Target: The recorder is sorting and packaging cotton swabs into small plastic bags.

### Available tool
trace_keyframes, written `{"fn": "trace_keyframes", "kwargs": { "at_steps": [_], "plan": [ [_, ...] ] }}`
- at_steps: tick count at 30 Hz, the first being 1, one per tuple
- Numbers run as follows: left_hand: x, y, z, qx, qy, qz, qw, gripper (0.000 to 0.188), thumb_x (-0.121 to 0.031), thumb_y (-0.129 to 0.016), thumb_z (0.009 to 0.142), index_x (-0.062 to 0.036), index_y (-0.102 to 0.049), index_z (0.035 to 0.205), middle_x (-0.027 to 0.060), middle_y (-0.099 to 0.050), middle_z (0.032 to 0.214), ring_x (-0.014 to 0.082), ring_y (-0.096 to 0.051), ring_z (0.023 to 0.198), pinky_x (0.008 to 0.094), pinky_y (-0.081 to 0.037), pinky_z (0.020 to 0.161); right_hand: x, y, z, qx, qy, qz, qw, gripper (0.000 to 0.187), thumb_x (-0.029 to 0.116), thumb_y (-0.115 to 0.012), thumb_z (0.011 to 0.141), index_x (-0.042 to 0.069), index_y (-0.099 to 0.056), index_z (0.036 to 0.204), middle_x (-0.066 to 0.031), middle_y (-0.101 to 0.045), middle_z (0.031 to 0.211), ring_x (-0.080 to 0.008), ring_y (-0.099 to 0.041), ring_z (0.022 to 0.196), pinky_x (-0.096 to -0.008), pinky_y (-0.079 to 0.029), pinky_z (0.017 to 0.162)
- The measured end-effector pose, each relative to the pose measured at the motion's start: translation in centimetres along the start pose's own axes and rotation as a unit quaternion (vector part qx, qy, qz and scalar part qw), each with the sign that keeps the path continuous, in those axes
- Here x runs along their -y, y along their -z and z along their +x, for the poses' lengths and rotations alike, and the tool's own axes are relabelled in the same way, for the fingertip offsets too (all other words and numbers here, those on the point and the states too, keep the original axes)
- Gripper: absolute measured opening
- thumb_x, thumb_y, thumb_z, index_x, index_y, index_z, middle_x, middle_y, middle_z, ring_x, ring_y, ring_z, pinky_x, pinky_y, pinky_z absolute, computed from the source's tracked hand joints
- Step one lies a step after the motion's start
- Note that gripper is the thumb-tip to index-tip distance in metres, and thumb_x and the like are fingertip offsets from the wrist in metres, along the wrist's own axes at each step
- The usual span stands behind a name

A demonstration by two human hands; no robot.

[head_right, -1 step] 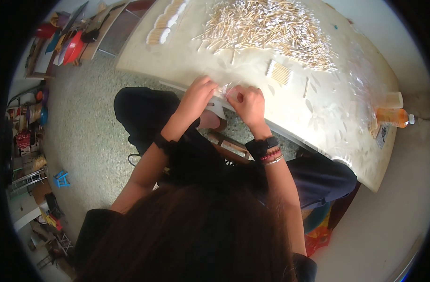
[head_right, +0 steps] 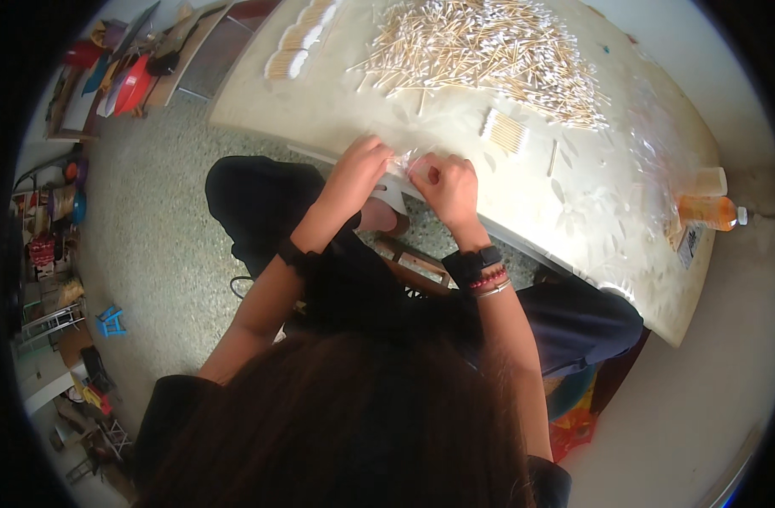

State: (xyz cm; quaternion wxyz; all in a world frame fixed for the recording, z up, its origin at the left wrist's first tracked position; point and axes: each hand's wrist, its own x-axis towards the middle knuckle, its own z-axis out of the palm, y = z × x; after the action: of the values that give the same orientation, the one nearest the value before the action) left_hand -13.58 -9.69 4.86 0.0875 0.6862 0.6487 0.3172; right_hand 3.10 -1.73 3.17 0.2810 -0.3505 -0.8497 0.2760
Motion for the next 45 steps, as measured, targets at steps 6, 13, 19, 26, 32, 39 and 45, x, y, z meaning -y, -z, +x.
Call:
{"fn": "trace_keyframes", "kwargs": {
  "at_steps": [6,13,19,26,32,39,45],
  "plan": [
    [0.2,-0.4,0.4,0.018,-0.022,0.084,0.996,0.015,0.001,-0.056,0.073,0.0013,-0.054,0.089,0.0141,-0.050,0.087,0.0332,-0.050,0.087,0.0415,-0.041,0.076,-0.2,-0.3,0.3,-0.006,0.008,-0.037,0.999,0.017,0.022,-0.073,0.071,0.009,-0.067,0.079,-0.0043,-0.050,0.053,-0.0226,-0.050,0.052,-0.0349,-0.042,0.056],
    [0.7,-0.1,0.5,0.044,-0.033,0.082,0.995,0.017,0.000,-0.057,0.073,0.0004,-0.054,0.090,0.0135,-0.050,0.087,0.0330,-0.050,0.087,0.0413,-0.042,0.076,0.7,-0.3,0.4,0.012,0.001,-0.089,0.996,0.016,0.026,-0.069,0.074,0.011,-0.065,0.076,-0.0043,-0.055,0.056,-0.0245,-0.056,0.059,-0.0367,-0.043,0.063],
    [0.4,1.2,0.4,0.054,-0.032,0.006,0.998,0.015,-0.001,-0.057,0.077,-0.0011,-0.056,0.092,0.0137,-0.054,0.088,0.0331,-0.053,0.086,0.0405,-0.042,0.076,-0.3,-0.3,0.6,0.006,-0.004,-0.052,0.999,0.015,0.021,-0.070,0.074,0.014,-0.070,0.087,-0.0059,-0.054,0.055,-0.0242,-0.054,0.051,-0.0342,-0.043,0.051],
    [-1.2,0.1,-1.0,0.024,0.083,-0.034,0.996,0.031,-0.001,-0.055,0.078,-0.0009,-0.059,0.110,0.0167,-0.058,0.107,0.0328,-0.054,0.102,0.0377,-0.043,0.087,-0.4,0.1,0.7,0.035,-0.042,-0.015,0.998,0.018,0.021,-0.070,0.075,0.016,-0.072,0.092,-0.0044,-0.050,0.053,-0.0190,-0.049,0.046,-0.0318,-0.041,0.048],
    [-0.4,-0.8,-2.6,0.061,-0.006,0.200,0.978,0.054,0.000,-0.055,0.077,0.0036,-0.042,0.130,0.0200,-0.043,0.134,0.0340,-0.041,0.125,0.0382,-0.038,0.102,-0.4,1.5,1.0,0.113,-0.058,0.040,0.991,0.040,0.019,-0.077,0.069,0.017,-0.068,0.108,-0.0018,-0.041,0.054,-0.0135,-0.041,0.050,-0.0293,-0.039,0.052],
    [-0.4,-0.3,-2.7,0.107,-0.015,0.170,0.979,0.060,0.000,-0.054,0.080,0.0085,-0.031,0.135,0.0242,-0.033,0.141,0.0364,-0.031,0.132,0.0393,-0.031,0.107,-1.2,2.8,1.8,0.192,-0.066,0.004,0.979,0.063,0.022,-0.081,0.063,0.022,-0.060,0.123,-0.0032,-0.044,0.059,-0.0170,-0.043,0.055,-0.0312,-0.042,0.057],
    [-1.5,0.6,-3.7,0.137,0.007,0.161,0.977,0.065,-0.011,-0.059,0.082,0.0075,-0.028,0.137,0.0239,-0.026,0.144,0.0367,-0.028,0.133,0.0429,-0.027,0.109,-0.6,3.0,1.6,0.199,-0.069,0.024,0.977,0.046,0.023,-0.078,0.067,0.021,-0.067,0.112,-0.0058,-0.050,0.062,-0.0215,-0.049,0.057,-0.0341,-0.044,0.059]
  ]
}}
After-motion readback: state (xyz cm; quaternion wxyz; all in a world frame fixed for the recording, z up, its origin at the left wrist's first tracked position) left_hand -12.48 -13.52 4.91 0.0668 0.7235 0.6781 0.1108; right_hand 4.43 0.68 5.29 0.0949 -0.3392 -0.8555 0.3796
